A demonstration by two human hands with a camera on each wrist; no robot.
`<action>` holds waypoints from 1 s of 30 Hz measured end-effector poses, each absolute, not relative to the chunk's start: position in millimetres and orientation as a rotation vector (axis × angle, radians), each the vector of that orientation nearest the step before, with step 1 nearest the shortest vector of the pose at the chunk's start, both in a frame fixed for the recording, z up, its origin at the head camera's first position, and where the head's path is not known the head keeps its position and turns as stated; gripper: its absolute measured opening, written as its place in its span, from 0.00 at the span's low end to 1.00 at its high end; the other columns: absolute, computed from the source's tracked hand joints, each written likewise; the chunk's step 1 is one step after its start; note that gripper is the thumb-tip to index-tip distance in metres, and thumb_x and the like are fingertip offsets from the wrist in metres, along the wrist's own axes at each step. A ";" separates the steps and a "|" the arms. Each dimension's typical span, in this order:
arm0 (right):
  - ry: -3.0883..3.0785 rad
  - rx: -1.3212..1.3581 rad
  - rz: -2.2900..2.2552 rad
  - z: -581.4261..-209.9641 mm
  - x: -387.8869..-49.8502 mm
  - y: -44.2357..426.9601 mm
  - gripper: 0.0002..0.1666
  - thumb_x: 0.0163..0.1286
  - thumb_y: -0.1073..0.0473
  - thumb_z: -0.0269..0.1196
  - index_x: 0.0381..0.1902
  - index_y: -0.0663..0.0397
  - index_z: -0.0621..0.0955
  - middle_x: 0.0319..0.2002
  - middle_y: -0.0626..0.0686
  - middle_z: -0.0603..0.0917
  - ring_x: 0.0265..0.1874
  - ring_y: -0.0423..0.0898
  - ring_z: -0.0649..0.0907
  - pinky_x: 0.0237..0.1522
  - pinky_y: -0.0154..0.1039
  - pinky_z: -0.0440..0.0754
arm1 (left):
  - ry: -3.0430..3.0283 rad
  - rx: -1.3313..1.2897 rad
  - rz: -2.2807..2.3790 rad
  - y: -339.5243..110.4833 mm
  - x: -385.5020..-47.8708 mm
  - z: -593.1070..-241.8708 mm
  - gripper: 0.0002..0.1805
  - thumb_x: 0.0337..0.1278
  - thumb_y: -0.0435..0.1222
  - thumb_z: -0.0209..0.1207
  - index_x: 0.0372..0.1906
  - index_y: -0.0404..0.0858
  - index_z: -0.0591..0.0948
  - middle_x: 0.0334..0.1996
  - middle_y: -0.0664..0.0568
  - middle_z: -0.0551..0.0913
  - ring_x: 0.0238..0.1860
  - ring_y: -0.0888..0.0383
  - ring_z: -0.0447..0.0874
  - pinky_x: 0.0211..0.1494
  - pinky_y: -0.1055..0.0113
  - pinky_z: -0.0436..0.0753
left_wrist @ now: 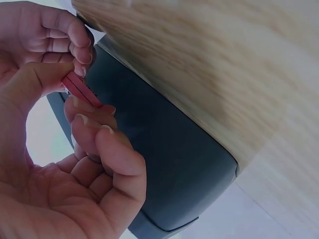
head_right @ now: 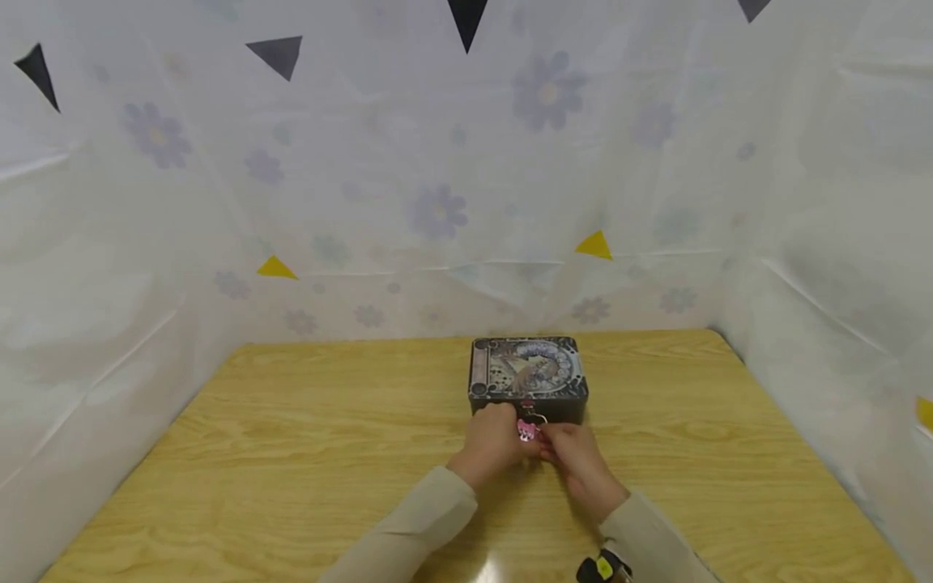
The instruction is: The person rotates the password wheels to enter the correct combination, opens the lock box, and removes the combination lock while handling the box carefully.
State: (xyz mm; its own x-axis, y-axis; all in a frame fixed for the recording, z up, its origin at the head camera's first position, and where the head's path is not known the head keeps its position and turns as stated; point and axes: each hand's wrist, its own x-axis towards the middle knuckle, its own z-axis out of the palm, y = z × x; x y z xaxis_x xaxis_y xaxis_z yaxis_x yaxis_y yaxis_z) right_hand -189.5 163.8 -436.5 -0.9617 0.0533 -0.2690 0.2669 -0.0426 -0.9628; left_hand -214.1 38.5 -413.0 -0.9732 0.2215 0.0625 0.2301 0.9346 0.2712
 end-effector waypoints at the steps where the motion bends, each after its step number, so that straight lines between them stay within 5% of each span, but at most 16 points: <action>1: 2.059 0.344 -2.140 -436.7 -188.6 163.7 0.20 0.73 0.68 0.47 0.52 0.87 0.69 0.29 0.49 0.81 0.27 0.36 0.78 0.32 0.28 0.81 | -3.059 -0.360 -0.434 38.1 -213.7 -413.3 0.24 0.33 0.56 0.75 0.16 0.44 0.77 0.19 0.55 0.80 0.24 0.57 0.81 0.23 0.66 0.79; 18: 1.941 0.307 -2.240 -437.3 -184.7 168.3 0.09 0.72 0.68 0.49 0.39 0.69 0.75 0.28 0.48 0.79 0.29 0.39 0.80 0.35 0.32 0.82 | -3.053 -0.502 -0.495 30.1 -213.6 -411.2 0.23 0.32 0.52 0.76 0.16 0.44 0.75 0.16 0.56 0.77 0.21 0.59 0.76 0.22 0.68 0.75; 24: 1.898 0.250 -2.269 -438.3 -185.2 171.0 0.14 0.71 0.68 0.47 0.30 0.55 0.78 0.25 0.45 0.79 0.28 0.37 0.80 0.36 0.31 0.81 | -3.037 -0.608 -0.593 25.8 -214.6 -411.5 0.25 0.34 0.49 0.75 0.13 0.44 0.69 0.12 0.59 0.68 0.16 0.61 0.66 0.17 0.70 0.65; 30: 1.926 0.150 -2.234 -437.3 -186.6 173.5 0.16 0.72 0.67 0.45 0.30 0.53 0.78 0.27 0.44 0.77 0.29 0.38 0.78 0.37 0.32 0.79 | -3.034 -0.670 -0.610 24.3 -215.9 -410.4 0.25 0.34 0.49 0.75 0.14 0.44 0.69 0.12 0.59 0.68 0.16 0.62 0.66 0.16 0.71 0.64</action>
State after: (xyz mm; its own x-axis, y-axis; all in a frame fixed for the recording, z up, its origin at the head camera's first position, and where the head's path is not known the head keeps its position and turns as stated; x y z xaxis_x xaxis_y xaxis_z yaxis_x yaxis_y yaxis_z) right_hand -186.6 173.5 -437.3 -0.9772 -0.0758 -0.1985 0.2075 -0.1393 -0.9683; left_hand -215.9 24.3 -410.4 -0.9102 0.4100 0.0581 0.4006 0.8362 0.3746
